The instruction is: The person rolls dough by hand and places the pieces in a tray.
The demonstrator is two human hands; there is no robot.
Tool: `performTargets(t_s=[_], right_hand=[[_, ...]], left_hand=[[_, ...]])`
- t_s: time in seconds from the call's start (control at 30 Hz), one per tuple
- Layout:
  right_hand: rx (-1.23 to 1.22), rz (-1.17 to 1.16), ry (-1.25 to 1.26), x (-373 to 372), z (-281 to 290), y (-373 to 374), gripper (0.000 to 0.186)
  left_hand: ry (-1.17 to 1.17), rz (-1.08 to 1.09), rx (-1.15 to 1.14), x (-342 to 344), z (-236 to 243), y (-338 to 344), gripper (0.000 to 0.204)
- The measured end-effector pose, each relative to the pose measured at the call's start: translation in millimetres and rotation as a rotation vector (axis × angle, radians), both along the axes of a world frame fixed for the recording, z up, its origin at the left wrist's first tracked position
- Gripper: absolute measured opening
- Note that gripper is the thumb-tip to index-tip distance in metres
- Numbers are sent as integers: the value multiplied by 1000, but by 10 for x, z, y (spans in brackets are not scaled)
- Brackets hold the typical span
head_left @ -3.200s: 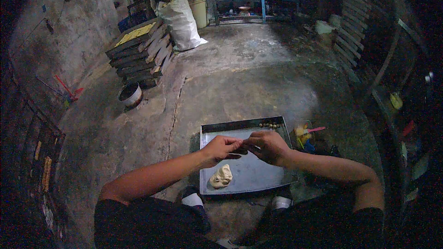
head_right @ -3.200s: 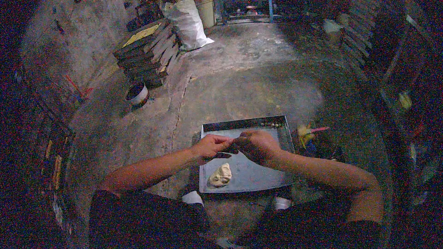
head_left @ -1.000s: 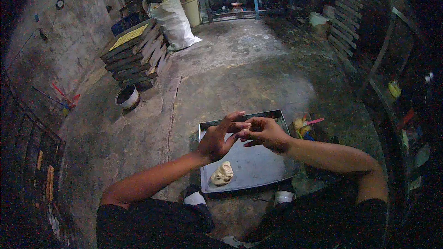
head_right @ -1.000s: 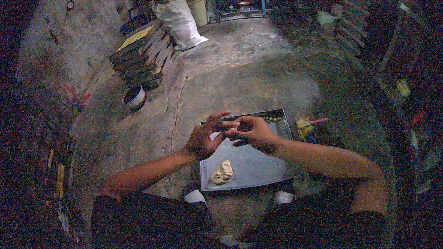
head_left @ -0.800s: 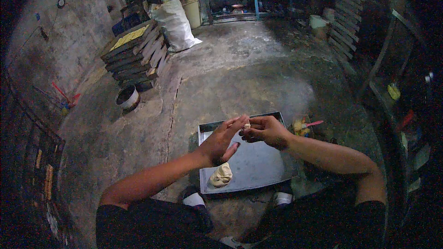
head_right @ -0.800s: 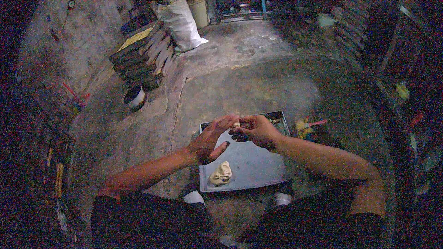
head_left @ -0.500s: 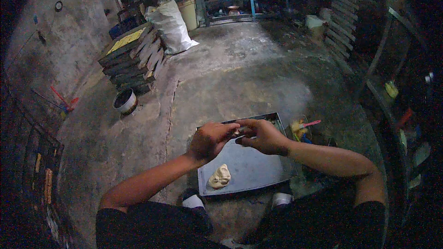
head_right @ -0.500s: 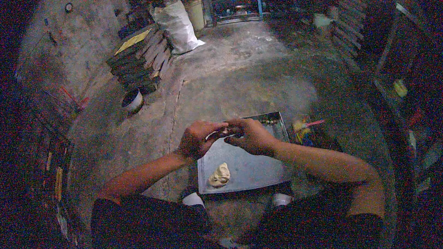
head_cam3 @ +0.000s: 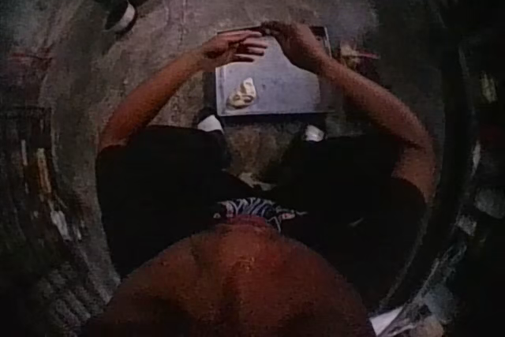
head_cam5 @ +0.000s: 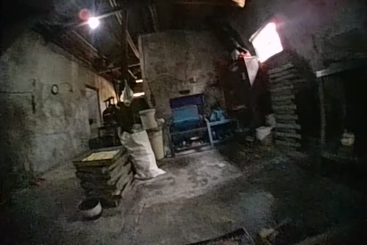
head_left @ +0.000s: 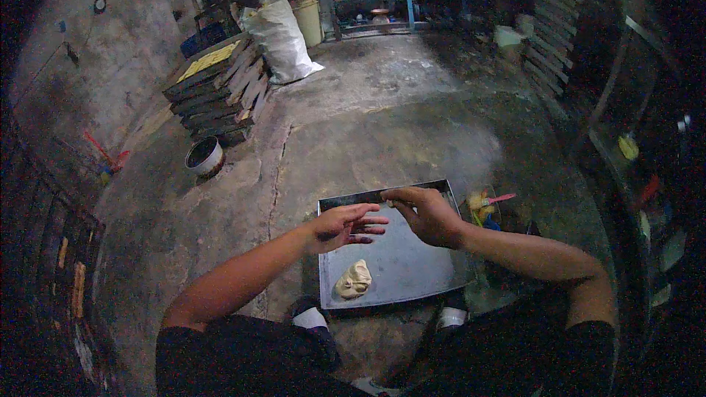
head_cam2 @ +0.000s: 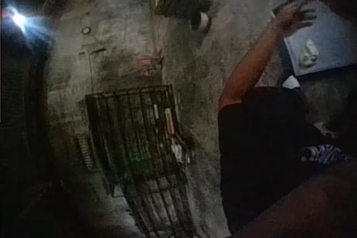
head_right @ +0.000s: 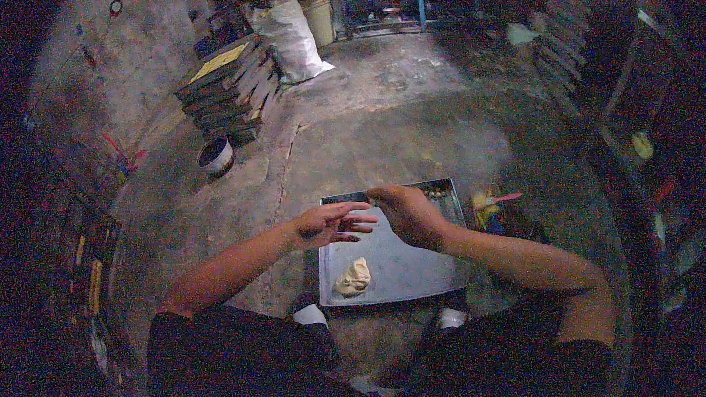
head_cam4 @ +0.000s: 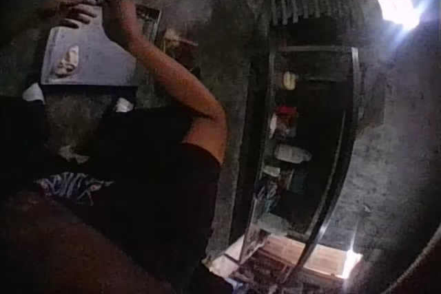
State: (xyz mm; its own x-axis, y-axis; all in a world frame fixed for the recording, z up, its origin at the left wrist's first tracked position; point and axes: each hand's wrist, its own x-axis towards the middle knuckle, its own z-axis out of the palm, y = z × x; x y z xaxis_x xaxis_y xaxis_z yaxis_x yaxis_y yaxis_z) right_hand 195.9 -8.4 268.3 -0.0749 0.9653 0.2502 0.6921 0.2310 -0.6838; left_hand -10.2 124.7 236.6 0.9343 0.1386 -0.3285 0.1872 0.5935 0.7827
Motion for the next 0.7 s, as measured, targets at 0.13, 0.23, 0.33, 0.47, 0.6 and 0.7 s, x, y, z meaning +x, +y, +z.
performTargets(t_s=[0.13,0.23,0.33,0.47,0.6,0.7], right_hand=[[221,56,-302,-108,-25,-82,52],[264,45,-332,-130,38,-119,58],[216,139,-272,-93,163,-81,53],[127,207,-114,-28,161,-22,37],[229,123,-34,106,152,9,22],[203,117,-261,209,127,0,43]], left_hand=[[-69,94,160,19,-21,-160,43],[-67,116,327,59,51,-173,35],[53,240,328,103,-21,-217,36],[3,257,167,140,8,-371,35],[-113,244,-3,211,144,-340,41],[-143,232,-45,184,189,-280,43]])
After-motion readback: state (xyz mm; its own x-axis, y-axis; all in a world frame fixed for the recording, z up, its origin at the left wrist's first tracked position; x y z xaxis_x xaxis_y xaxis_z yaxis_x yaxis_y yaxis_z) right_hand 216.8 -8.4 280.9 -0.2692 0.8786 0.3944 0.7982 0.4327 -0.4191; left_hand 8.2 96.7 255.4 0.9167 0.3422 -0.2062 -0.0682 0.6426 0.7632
